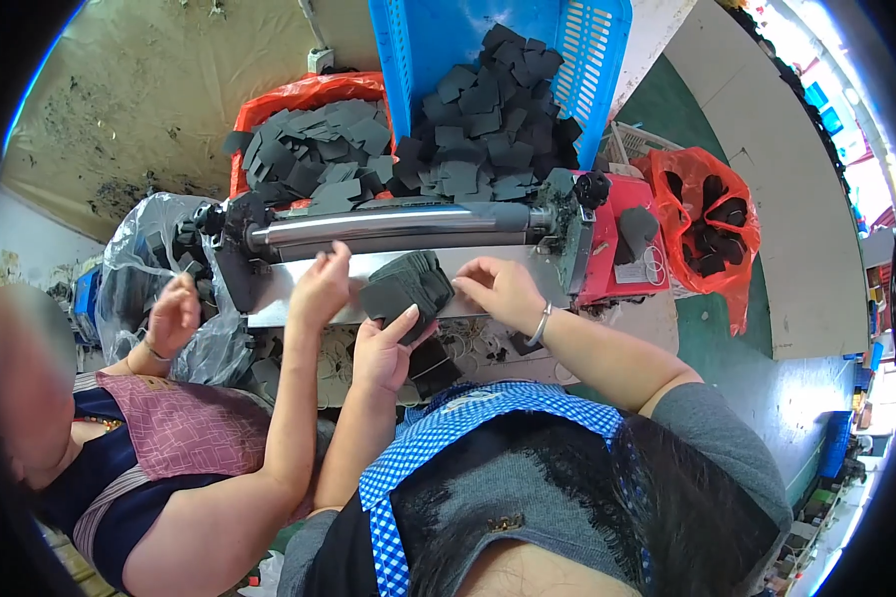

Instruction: Applying glue to small black shoe components using a industrial roller machine.

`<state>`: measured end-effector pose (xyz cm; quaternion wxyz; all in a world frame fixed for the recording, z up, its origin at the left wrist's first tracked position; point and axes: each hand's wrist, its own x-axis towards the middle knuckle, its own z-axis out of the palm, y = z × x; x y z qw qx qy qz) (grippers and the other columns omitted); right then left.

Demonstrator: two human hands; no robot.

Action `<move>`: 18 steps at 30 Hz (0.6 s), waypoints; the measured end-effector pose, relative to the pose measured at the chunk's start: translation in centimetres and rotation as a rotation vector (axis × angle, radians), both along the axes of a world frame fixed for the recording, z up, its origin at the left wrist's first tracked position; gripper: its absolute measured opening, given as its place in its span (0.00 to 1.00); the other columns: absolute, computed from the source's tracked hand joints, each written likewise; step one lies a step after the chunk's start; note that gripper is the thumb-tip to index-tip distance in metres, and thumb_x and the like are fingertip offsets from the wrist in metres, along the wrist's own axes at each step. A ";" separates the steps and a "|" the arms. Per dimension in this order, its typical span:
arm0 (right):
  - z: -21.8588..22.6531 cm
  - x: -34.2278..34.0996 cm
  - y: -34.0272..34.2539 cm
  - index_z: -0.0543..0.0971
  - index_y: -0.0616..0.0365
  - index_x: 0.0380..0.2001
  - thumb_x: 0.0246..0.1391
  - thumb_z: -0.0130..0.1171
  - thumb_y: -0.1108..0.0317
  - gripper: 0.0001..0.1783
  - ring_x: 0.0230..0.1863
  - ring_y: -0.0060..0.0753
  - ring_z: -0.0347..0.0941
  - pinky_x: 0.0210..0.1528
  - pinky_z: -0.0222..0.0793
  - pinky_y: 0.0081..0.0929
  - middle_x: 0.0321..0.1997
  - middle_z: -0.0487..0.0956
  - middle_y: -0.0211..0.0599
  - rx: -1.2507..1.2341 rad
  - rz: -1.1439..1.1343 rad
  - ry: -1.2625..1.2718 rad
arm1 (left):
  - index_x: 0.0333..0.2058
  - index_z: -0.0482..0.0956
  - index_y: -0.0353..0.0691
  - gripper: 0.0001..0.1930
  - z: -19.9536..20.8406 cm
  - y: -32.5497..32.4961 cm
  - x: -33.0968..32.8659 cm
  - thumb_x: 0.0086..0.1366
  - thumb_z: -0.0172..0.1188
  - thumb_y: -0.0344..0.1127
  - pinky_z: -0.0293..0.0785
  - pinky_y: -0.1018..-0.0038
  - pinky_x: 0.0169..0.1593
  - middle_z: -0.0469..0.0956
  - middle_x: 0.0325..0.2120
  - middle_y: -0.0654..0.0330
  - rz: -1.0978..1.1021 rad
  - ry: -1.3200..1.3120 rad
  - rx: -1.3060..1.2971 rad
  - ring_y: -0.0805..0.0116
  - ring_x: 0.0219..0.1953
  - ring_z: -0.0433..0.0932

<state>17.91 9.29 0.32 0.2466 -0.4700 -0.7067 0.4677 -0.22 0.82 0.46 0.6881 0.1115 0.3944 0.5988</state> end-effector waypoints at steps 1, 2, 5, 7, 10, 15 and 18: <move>0.1 -0.1 0.3 0.76 0.59 0.31 0.51 0.55 0.62 0.11 0.25 0.20 0.73 0.25 0.68 0.14 0.27 0.77 0.32 0.002 -0.001 0.000 | 0.42 0.69 0.36 0.14 0.0 0.0 0.1 0.55 0.56 0.24 0.74 0.64 0.44 0.74 0.39 0.57 0.008 0.017 0.022 0.64 0.41 0.74; 0.4 -0.6 0.6 0.76 0.60 0.31 0.51 0.56 0.61 0.12 0.25 0.19 0.73 0.25 0.68 0.14 0.26 0.77 0.31 -0.217 0.006 0.084 | 0.43 0.69 0.36 0.14 0.0 0.0 0.0 0.56 0.55 0.24 0.74 0.64 0.44 0.74 0.39 0.57 0.016 0.036 0.043 0.65 0.41 0.74; 1.2 -1.0 1.2 0.76 0.61 0.30 0.50 0.57 0.60 0.13 0.24 0.17 0.72 0.25 0.68 0.12 0.25 0.77 0.30 -0.613 0.108 0.227 | 0.44 0.69 0.34 0.15 0.0 0.1 0.1 0.57 0.54 0.26 0.73 0.63 0.46 0.73 0.41 0.56 -0.041 0.040 0.088 0.64 0.43 0.73; 0.4 -0.6 1.2 0.75 0.61 0.28 0.51 0.57 0.59 0.13 0.21 0.17 0.72 0.22 0.68 0.12 0.23 0.76 0.31 -0.647 0.111 0.317 | 0.44 0.69 0.34 0.15 0.5 0.2 -0.1 0.57 0.55 0.26 0.73 0.64 0.46 0.73 0.41 0.56 -0.070 0.021 0.092 0.65 0.43 0.73; -0.3 -0.2 0.9 0.73 0.59 0.24 0.50 0.58 0.60 0.13 0.18 0.18 0.71 0.19 0.68 0.12 0.21 0.74 0.31 -1.024 -0.153 0.447 | 0.45 0.69 0.35 0.16 0.2 0.2 -0.4 0.57 0.54 0.26 0.74 0.65 0.45 0.73 0.41 0.56 -0.113 0.039 0.101 0.65 0.42 0.74; -0.6 -0.4 1.5 0.71 0.58 0.24 0.49 0.59 0.63 0.11 0.18 0.24 0.71 0.19 0.69 0.17 0.23 0.75 0.33 -0.944 -0.284 0.403 | 0.45 0.69 0.37 0.15 -0.4 0.2 -0.9 0.57 0.53 0.26 0.74 0.65 0.44 0.73 0.40 0.57 -0.022 0.124 0.025 0.65 0.41 0.74; 0.9 -0.7 1.9 0.70 0.59 0.26 0.47 0.58 0.63 0.11 0.27 0.33 0.73 0.27 0.70 0.25 0.26 0.75 0.38 0.026 -0.258 0.132 | 0.46 0.68 0.37 0.16 0.3 0.1 -1.2 0.57 0.53 0.25 0.74 0.65 0.43 0.73 0.40 0.57 -0.010 0.122 0.023 0.65 0.41 0.74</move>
